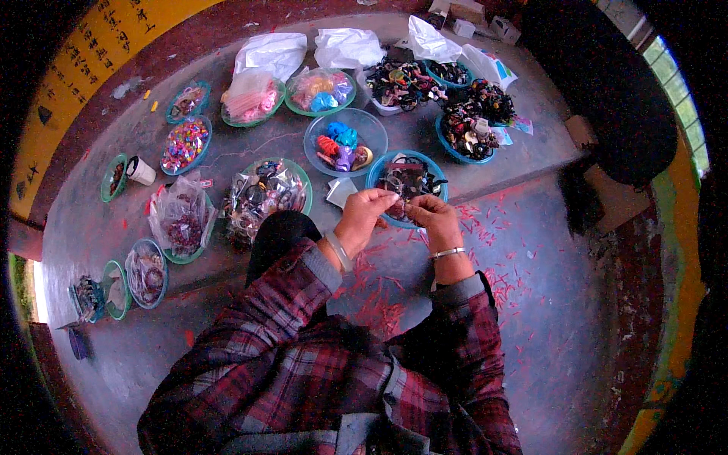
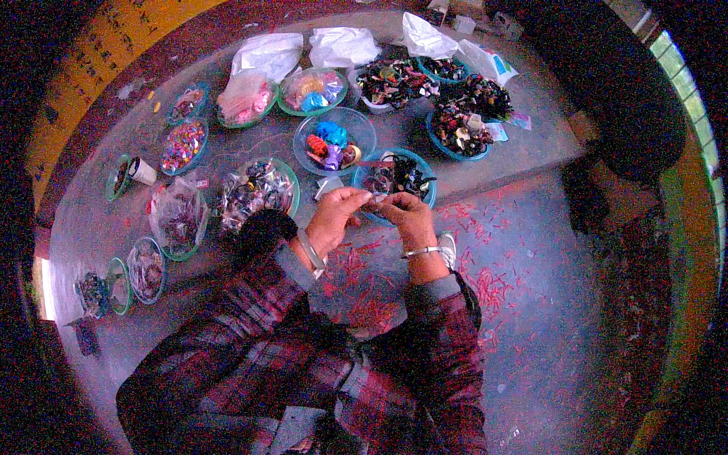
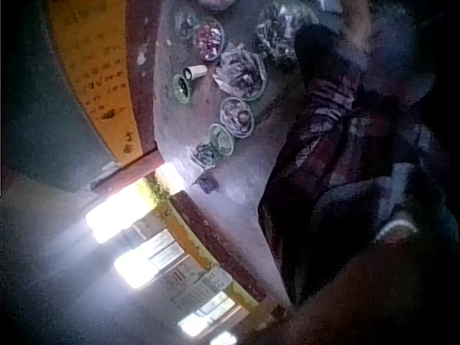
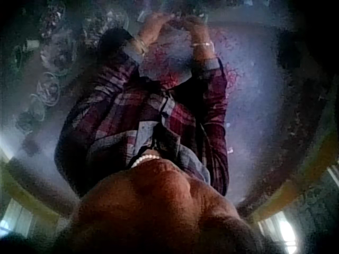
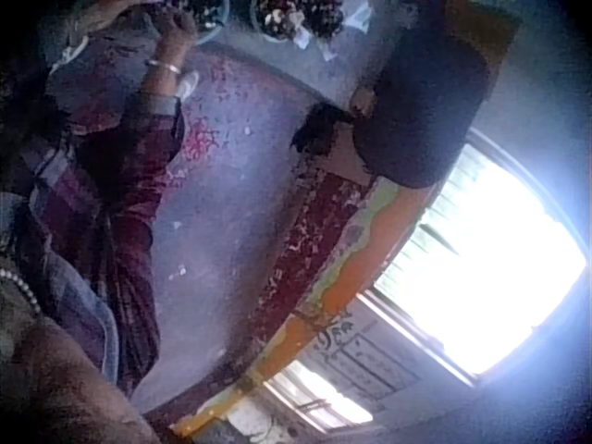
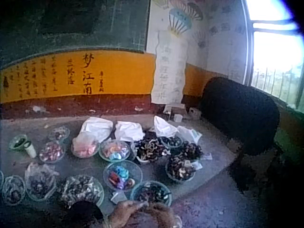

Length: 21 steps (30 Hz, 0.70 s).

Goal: The person sits on the floor and assembles hair accessories by hand. They pick up small hair ties and decorative clips from bowls, attach the clips to the ties, and place the finished items into a plastic bag.

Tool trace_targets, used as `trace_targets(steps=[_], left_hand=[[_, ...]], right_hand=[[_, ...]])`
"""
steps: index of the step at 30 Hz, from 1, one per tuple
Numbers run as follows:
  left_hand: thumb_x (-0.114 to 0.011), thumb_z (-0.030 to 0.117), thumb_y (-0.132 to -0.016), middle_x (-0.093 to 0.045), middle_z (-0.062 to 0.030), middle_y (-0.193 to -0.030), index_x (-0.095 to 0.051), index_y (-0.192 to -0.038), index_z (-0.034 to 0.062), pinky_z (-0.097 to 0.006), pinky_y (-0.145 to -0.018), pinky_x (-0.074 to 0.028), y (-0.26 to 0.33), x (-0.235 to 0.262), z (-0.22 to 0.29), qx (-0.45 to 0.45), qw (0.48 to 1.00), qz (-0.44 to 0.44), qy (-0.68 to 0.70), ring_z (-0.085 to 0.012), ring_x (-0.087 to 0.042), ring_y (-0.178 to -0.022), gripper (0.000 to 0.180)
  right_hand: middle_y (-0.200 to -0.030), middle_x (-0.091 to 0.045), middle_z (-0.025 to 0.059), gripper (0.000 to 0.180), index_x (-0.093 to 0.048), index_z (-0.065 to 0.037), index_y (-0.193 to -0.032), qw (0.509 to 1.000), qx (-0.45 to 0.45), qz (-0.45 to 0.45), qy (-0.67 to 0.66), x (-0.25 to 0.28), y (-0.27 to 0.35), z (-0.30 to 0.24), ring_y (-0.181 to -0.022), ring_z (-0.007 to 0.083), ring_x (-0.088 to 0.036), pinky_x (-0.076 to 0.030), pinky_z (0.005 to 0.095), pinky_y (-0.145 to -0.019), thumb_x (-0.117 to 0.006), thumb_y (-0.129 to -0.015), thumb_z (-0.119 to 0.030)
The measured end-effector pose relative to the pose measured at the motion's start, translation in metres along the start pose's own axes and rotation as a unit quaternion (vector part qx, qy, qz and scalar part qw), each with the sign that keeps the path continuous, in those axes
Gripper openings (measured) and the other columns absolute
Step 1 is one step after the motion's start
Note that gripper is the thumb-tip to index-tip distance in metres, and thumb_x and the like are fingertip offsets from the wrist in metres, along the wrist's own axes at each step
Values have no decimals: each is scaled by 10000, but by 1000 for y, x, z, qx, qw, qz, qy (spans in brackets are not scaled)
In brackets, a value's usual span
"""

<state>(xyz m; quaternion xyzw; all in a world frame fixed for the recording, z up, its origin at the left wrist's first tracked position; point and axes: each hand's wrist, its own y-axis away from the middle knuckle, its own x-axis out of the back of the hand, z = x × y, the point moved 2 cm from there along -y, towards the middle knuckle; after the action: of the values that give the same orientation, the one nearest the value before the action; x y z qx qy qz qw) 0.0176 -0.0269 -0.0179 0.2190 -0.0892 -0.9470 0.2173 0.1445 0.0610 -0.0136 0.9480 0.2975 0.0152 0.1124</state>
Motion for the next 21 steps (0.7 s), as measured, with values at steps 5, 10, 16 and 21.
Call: trace_targets(steps=[5, 10, 16, 21], left_hand=[[-592, 191, -803, -637, -34, -797, -607, -865, 36, -192, -501, -420, -3, 4, -2, -23, 999, 5, 21, -87, -591, -686, 167], [-590, 204, -808, -622, -22, -812, -578, -911, 47, -193, -525, -407, -6, 4, -5, -88, 995, 44, 35, -84, -561, -686, 188], [-567, 223, -833, -608, -35, -827, -547, -921, 28, -205, -566, -431, 1, -9, -4, -88, 994, -9, -60, -83, -558, -698, 215], [-550, 268, -837, -587, -15, -752, -562, -911, 38, -202, -422, -422, -7, 1, -20, -63, 996, -3, -64, -73, -550, -634, 242]], right_hand=[[-731, -601, 10, 93, -619, -16, -785, 999, 30, 6, -16, 1, -4, 12, -678, 92, -545, -446, 224, -632, -650, -714, -68], [-710, -609, 51, 79, -607, -16, -761, 980, 133, 78, 124, -2, 0, 5, -671, 138, -573, -451, 250, -624, -633, -712, -72], [-707, -558, 103, 89, -543, -52, -718, 788, 343, 150, 488, -15, 18, -27, -690, 285, -544, -428, 377, -596, -609, -670, -88], [-736, -540, 97, 159, -535, -67, -773, 741, 349, 92, 566, -33, 30, -32, -728, 283, -523, -388, 408, -633, -615, -653, -134]])
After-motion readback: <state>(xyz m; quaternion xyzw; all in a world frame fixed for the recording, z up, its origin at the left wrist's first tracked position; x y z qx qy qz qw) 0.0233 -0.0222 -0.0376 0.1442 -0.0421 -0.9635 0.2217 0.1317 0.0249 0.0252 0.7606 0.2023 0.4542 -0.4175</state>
